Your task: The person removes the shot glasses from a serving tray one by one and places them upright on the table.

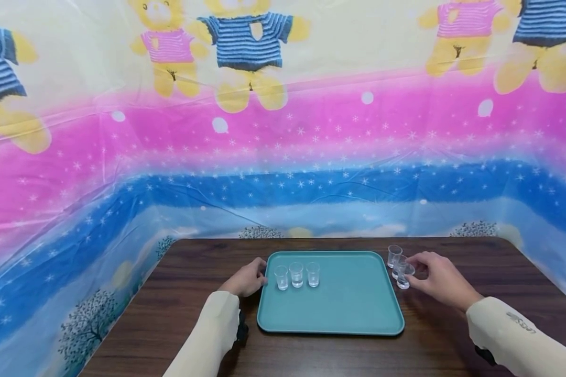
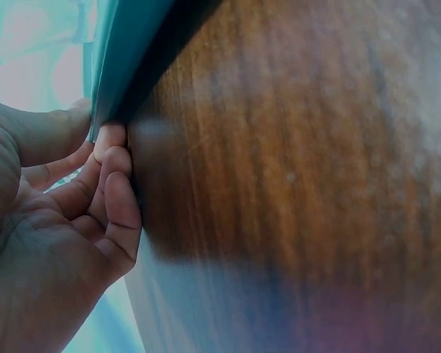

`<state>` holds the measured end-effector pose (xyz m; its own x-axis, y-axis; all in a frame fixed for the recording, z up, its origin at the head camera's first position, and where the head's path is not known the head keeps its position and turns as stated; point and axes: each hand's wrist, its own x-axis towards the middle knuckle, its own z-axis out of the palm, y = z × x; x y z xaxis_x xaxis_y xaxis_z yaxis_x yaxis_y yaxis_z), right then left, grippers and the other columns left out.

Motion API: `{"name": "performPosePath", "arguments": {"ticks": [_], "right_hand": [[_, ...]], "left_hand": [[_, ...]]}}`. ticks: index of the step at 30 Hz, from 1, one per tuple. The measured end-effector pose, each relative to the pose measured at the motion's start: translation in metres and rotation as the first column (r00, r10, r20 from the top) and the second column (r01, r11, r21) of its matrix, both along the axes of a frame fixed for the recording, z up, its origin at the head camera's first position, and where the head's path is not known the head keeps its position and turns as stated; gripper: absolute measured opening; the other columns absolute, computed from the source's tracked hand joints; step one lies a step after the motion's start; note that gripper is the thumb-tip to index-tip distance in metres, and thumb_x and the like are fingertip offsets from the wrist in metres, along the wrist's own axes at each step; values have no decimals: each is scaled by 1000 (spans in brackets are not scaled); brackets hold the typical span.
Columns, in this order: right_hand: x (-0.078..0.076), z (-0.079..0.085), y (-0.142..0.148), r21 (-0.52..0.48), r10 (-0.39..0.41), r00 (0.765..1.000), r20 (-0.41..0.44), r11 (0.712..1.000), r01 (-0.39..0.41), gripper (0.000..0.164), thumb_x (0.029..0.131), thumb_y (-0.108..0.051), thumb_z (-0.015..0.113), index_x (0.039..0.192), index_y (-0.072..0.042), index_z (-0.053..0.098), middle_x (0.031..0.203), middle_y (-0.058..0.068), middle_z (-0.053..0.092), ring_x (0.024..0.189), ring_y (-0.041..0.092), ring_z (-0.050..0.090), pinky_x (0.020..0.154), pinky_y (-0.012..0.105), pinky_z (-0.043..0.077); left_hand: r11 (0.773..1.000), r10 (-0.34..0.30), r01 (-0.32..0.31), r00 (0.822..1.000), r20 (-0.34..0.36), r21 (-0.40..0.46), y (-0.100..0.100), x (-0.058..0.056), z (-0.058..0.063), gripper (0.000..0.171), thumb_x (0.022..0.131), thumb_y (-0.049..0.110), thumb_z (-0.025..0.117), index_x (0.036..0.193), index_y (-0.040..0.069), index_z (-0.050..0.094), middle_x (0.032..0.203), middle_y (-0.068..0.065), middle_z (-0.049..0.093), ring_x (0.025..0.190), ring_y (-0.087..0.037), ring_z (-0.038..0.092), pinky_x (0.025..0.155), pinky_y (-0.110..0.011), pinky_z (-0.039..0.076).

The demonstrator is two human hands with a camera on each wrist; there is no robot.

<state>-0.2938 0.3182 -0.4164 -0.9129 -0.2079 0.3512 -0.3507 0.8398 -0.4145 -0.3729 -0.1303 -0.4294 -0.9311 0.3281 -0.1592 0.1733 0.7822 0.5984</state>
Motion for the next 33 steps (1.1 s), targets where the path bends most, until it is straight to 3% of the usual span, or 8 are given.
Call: {"name": "performPosePath", "arguments": {"ticks": [14, 21, 28, 33], "right_hand": [[-2, -7, 2, -7, -31, 999, 32, 999, 31, 29, 81, -12, 75, 106, 0, 67, 92, 5, 60, 80, 17, 57, 67, 38, 50], [-4, -2, 3, 6, -25, 999, -22, 1000, 25, 36, 79, -17, 77, 109, 0, 66, 98, 9, 60, 88, 25, 57, 72, 44, 48], [-9, 4, -6, 7, 28, 994, -105, 1000, -27, 35, 79, -16, 77, 108, -1, 66, 96, 8, 59, 85, 24, 55, 69, 41, 47], [-12, 5, -18, -11, 63, 994, -86, 998, -64, 36, 81, -17, 76, 112, -2, 65, 101, 10, 58, 85, 24, 54, 66, 37, 46]], "left_hand": [[1000, -3, 3, 1000, -13, 2, 0, 0, 0, 36, 96, 9, 55, 130, 4, 43, 88, -7, 52, 71, -21, 51, 61, -35, 42], [1000, -2, 2, 1000, -19, -3, 0, 0, 1, 37, 96, 9, 55, 131, 4, 43, 89, -7, 53, 72, -21, 51, 62, -35, 42], [1000, 5, -5, 1000, -12, -2, 1, 1, 2, 37, 97, 10, 55, 131, 4, 43, 88, -7, 53, 71, -21, 51, 62, -35, 42], [1000, 7, -7, 1000, -4, -3, 1, 1, 1, 37, 97, 9, 55, 131, 4, 43, 86, -7, 52, 70, -21, 51, 62, -35, 42]]}}
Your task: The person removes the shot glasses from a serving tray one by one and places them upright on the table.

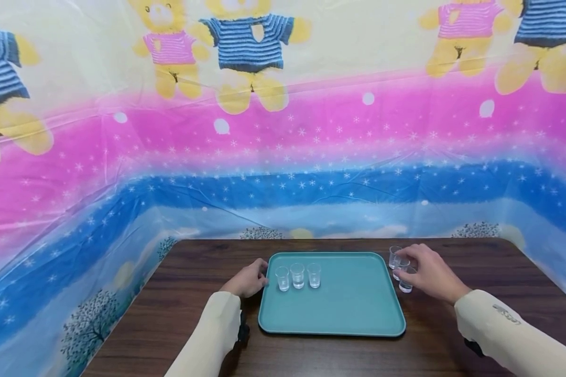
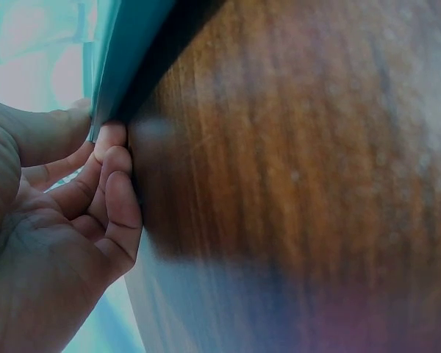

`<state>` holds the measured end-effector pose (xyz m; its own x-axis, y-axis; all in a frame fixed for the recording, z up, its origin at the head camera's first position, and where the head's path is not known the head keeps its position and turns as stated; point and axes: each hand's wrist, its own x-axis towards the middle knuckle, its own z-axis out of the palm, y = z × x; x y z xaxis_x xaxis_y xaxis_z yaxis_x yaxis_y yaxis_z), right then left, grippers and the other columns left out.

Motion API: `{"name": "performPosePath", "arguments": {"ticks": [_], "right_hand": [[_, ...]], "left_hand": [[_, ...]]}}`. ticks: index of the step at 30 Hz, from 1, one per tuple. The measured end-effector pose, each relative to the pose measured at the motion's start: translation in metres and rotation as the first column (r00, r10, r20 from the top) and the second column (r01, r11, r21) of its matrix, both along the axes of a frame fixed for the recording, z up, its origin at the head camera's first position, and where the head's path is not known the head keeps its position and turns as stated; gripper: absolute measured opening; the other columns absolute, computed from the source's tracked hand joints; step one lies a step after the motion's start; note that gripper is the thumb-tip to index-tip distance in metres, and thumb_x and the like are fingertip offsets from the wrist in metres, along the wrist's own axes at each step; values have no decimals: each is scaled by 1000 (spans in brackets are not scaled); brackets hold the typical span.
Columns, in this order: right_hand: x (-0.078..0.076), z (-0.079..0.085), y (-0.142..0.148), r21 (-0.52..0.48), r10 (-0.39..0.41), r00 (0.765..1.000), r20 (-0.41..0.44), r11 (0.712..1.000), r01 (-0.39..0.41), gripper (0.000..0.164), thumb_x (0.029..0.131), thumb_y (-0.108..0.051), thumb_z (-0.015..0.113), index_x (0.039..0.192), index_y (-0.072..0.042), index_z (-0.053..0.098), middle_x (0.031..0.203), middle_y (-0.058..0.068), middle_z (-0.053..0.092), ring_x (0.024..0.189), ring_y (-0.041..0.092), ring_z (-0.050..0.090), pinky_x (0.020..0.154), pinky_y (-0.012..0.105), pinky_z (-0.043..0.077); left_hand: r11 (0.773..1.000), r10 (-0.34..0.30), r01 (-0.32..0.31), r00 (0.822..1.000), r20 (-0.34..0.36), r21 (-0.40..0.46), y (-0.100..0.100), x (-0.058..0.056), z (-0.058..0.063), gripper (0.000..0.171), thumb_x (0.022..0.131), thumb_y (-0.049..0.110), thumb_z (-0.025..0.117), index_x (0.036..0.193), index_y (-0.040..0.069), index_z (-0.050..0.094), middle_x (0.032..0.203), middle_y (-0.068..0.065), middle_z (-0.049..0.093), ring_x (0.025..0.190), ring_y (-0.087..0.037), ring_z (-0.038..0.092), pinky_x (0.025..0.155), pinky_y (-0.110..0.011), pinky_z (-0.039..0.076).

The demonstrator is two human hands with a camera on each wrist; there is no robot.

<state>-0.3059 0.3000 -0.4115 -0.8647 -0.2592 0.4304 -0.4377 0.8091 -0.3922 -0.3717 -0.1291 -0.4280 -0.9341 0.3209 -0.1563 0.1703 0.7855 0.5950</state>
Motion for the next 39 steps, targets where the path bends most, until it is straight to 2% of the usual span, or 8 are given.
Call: {"name": "performPosePath", "arguments": {"ticks": [4, 12, 16, 23, 33, 39], "right_hand": [[-3, -1, -13, -16, 33, 999, 12, 999, -33, 35, 82, -18, 75, 113, -5, 65, 105, 11, 58, 89, 27, 56, 68, 39, 48], [-10, -7, -45, 0, 82, 996, -36, 997, -82, 32, 81, -18, 76, 111, -8, 66, 99, 0, 58, 84, 18, 53, 65, 32, 45], [-11, -9, -66, 9, 107, 994, -24, 994, -106, 33, 82, -19, 76, 111, -9, 66, 100, -1, 60, 90, 17, 54, 70, 33, 47], [-16, -11, -104, -13, 154, 988, 2, 988, -154, 33, 82, -19, 76, 112, -9, 65, 100, -1, 59, 92, 20, 55, 73, 35, 47], [-25, -9, -148, -63, 147, 981, 129, 988, -140, 41, 83, -22, 75, 118, -4, 63, 103, 6, 59, 98, 24, 54, 80, 41, 46], [-25, -9, -164, -63, 130, 981, 143, 991, -122, 39, 84, -20, 74, 116, -1, 64, 104, 9, 59, 98, 25, 55, 81, 40, 47]], "left_hand": [[1000, -3, 3, 1000, 0, 2, 0, 0, -1, 37, 97, 9, 55, 131, 4, 43, 86, -7, 52, 70, -21, 51, 61, -35, 42], [1000, -2, 2, 1000, 1, 5, -2, -1, -1, 37, 97, 10, 54, 131, 4, 43, 86, -8, 52, 69, -21, 51, 60, -35, 42], [1000, 0, 0, 1000, 1, 1, -2, -2, -1, 37, 97, 10, 54, 132, 5, 42, 88, -7, 52, 70, -21, 51, 61, -35, 42], [1000, -2, 2, 1000, 11, -1, -1, 0, 1, 37, 97, 11, 54, 132, 5, 42, 88, -7, 52, 71, -21, 51, 62, -36, 42], [1000, -11, 10, 1000, 25, 12, -2, 1, 1, 38, 98, 11, 53, 134, 5, 41, 90, -7, 52, 72, -21, 50, 62, -35, 41], [1000, -10, 9, 1000, 16, 10, -4, 0, -1, 38, 98, 11, 53, 133, 5, 42, 88, -8, 51, 71, -21, 49, 61, -35, 40]]}}
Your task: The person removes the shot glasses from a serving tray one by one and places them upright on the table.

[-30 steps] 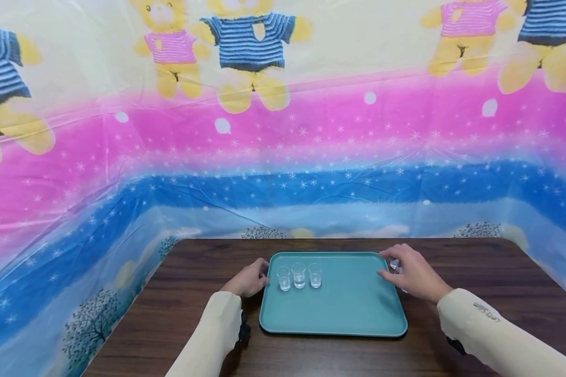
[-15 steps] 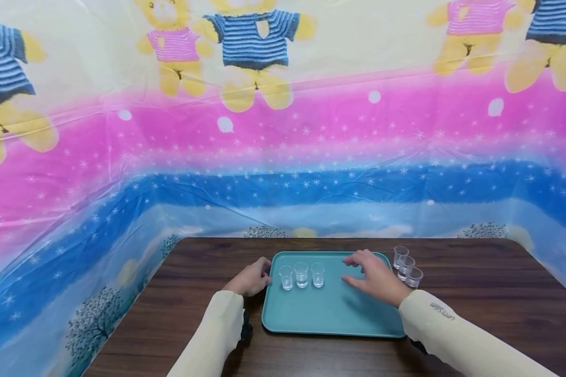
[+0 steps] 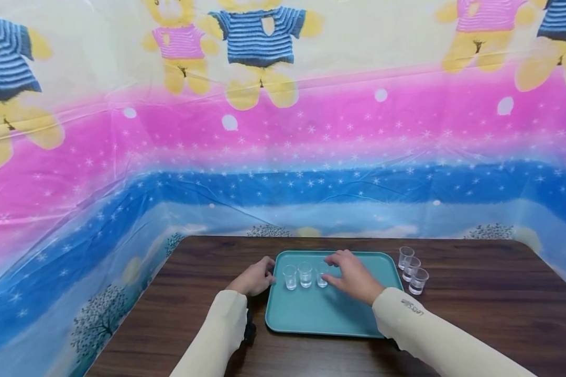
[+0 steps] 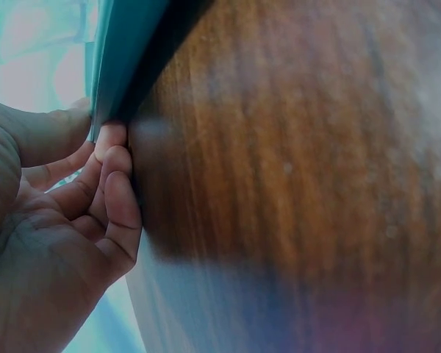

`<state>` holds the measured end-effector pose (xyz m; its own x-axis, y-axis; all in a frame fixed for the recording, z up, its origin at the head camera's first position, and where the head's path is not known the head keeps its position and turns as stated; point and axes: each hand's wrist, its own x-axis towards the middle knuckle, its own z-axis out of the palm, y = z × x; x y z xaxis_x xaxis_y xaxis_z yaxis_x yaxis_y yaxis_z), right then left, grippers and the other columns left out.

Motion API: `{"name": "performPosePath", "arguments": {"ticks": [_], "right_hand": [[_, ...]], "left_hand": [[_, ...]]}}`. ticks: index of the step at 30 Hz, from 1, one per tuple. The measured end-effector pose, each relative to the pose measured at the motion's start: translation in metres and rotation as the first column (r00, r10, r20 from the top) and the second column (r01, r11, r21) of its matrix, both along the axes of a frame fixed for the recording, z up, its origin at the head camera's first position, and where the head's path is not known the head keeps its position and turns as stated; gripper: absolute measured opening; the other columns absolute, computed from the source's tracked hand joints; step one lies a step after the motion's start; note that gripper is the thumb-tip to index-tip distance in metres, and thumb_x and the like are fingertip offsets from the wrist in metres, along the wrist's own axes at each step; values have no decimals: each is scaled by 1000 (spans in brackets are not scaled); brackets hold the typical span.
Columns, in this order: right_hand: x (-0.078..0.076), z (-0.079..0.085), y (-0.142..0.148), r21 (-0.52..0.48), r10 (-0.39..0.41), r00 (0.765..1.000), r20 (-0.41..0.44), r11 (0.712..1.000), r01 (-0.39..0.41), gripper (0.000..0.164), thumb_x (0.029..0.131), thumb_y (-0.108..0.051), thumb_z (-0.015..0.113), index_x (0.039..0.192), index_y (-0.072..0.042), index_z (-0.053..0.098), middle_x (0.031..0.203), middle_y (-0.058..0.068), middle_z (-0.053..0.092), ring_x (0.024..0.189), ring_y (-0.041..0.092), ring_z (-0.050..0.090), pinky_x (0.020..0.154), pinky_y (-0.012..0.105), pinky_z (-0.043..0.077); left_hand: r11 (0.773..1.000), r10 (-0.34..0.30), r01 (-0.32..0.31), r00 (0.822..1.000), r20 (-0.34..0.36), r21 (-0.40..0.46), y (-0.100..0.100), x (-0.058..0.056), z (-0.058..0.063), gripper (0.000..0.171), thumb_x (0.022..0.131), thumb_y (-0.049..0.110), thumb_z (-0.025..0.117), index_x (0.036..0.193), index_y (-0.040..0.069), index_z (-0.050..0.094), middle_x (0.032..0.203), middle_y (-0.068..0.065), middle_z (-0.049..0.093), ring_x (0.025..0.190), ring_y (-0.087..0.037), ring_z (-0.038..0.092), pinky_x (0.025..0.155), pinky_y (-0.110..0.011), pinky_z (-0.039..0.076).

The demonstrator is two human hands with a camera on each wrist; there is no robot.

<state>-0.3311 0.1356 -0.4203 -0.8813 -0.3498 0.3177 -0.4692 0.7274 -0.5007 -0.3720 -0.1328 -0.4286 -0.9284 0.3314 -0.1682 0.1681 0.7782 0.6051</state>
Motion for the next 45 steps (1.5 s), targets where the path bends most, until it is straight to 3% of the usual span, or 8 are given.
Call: {"name": "performPosePath", "arguments": {"ticks": [11, 18, 25, 45], "right_hand": [[-2, 3, -12, 22, -74, 997, 21, 997, 74, 31, 84, -20, 74, 109, -3, 66, 96, 5, 57, 88, 18, 52, 74, 35, 47], [-2, 5, -5, -46, -62, 998, 15, 997, 63, 29, 81, -17, 75, 104, -2, 65, 93, 5, 56, 86, 19, 52, 71, 35, 47], [5, 13, 23, -62, -64, 998, -1, 996, 64, 26, 81, -17, 75, 101, -5, 64, 93, 5, 55, 86, 25, 53, 70, 36, 45], [34, 14, 127, 15, -129, 990, -61, 991, 130, 24, 82, -16, 74, 101, -6, 65, 88, 2, 55, 77, 17, 53, 64, 32, 47]], "left_hand": [[1000, -9, 9, 1000, -10, 6, 1, 1, 2, 37, 97, 10, 54, 132, 4, 42, 89, -7, 51, 72, -21, 49, 62, -36, 40], [1000, -10, 10, 1000, -6, 0, 0, 1, 1, 37, 97, 11, 54, 132, 4, 42, 90, -7, 51, 73, -21, 50, 63, -36, 41], [1000, -12, 12, 1000, -7, 7, -1, -1, 1, 37, 97, 11, 54, 132, 5, 42, 91, -7, 51, 74, -21, 50, 64, -36, 41], [1000, -11, 11, 1000, -14, 0, 3, 2, 2, 38, 97, 10, 55, 132, 4, 42, 90, -8, 51, 73, -21, 50, 63, -36, 41]]}}
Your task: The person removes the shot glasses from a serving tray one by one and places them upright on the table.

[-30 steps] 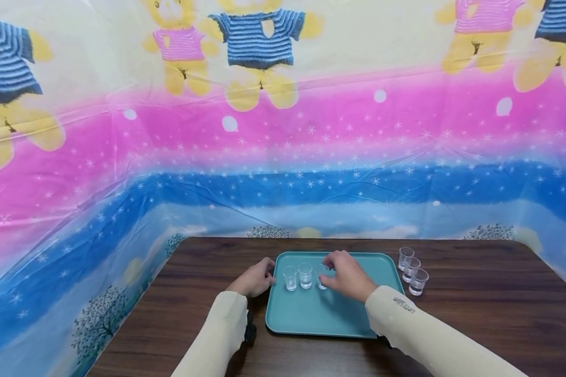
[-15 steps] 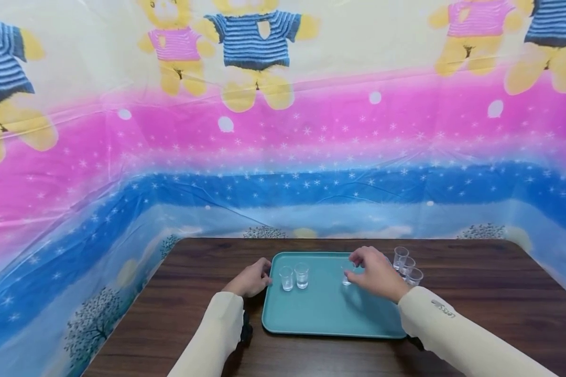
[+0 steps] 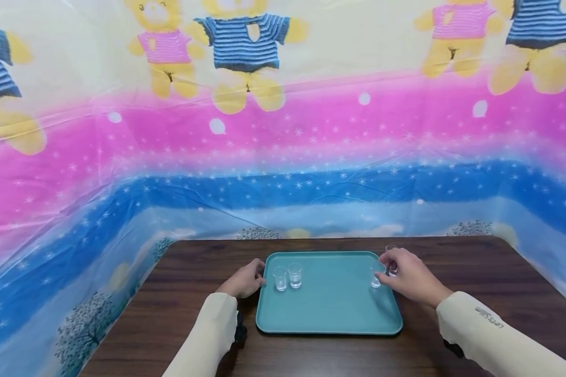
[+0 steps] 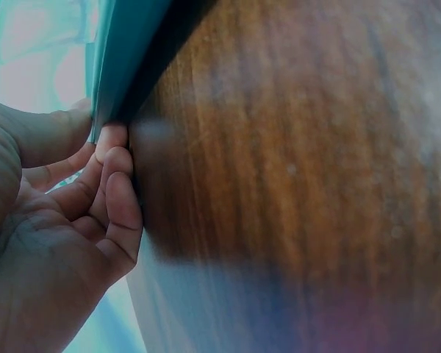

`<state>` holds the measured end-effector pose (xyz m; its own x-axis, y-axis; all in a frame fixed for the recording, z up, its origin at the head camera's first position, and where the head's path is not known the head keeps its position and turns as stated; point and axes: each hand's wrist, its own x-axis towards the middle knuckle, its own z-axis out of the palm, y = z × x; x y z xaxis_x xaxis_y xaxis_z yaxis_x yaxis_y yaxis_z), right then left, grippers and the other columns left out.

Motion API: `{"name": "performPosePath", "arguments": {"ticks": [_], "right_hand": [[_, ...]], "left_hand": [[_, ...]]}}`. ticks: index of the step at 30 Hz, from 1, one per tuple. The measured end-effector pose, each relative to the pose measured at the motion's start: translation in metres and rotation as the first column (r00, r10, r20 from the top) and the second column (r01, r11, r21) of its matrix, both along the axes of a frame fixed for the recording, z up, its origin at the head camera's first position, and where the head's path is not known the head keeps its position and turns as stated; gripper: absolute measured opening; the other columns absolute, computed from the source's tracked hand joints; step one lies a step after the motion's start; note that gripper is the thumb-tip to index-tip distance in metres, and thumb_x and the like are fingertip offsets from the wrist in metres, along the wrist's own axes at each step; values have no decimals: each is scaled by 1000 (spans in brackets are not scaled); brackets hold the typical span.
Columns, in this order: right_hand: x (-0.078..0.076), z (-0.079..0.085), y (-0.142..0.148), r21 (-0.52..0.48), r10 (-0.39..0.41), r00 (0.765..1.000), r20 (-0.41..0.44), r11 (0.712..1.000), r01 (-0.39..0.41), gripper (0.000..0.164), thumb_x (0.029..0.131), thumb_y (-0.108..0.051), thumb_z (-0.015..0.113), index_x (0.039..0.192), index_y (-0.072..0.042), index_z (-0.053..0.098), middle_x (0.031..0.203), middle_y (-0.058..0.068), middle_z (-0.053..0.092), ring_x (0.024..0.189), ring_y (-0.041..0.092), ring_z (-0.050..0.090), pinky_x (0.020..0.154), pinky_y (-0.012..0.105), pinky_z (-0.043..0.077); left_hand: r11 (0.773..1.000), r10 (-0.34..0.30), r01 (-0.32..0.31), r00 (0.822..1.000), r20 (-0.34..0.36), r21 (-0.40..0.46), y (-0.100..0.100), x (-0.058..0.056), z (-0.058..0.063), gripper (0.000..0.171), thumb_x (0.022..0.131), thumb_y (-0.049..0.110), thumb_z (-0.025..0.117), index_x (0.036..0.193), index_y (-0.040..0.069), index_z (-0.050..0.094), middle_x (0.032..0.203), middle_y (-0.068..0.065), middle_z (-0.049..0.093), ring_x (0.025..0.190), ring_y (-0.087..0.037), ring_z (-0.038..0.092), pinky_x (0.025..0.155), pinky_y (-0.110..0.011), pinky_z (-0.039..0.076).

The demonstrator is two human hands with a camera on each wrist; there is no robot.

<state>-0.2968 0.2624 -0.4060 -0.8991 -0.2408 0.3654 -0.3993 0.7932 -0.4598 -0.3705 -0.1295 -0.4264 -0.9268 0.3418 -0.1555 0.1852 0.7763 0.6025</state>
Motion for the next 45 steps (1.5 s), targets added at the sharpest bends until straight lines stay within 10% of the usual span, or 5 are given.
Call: {"name": "performPosePath", "arguments": {"ticks": [13, 45], "right_hand": [[16, 0, 24, 14, -10, 998, 59, 1000, 9, 28, 84, -16, 73, 106, -2, 65, 92, 4, 58, 80, 18, 55, 65, 31, 48], [24, -19, 44, 40, -131, 981, -142, 990, 138, 35, 77, -19, 79, 105, -3, 64, 89, 2, 56, 81, 17, 51, 65, 36, 45]], "left_hand": [[1000, 8, -8, 1000, -16, -2, -9, 3, -1, 38, 97, 9, 54, 133, 3, 42, 93, -8, 52, 75, -21, 51, 66, -37, 42], [1000, 4, -4, 1000, -10, -12, 2, 0, 0, 38, 97, 9, 54, 132, 3, 42, 94, -9, 53, 77, -21, 52, 67, -37, 43]]}}
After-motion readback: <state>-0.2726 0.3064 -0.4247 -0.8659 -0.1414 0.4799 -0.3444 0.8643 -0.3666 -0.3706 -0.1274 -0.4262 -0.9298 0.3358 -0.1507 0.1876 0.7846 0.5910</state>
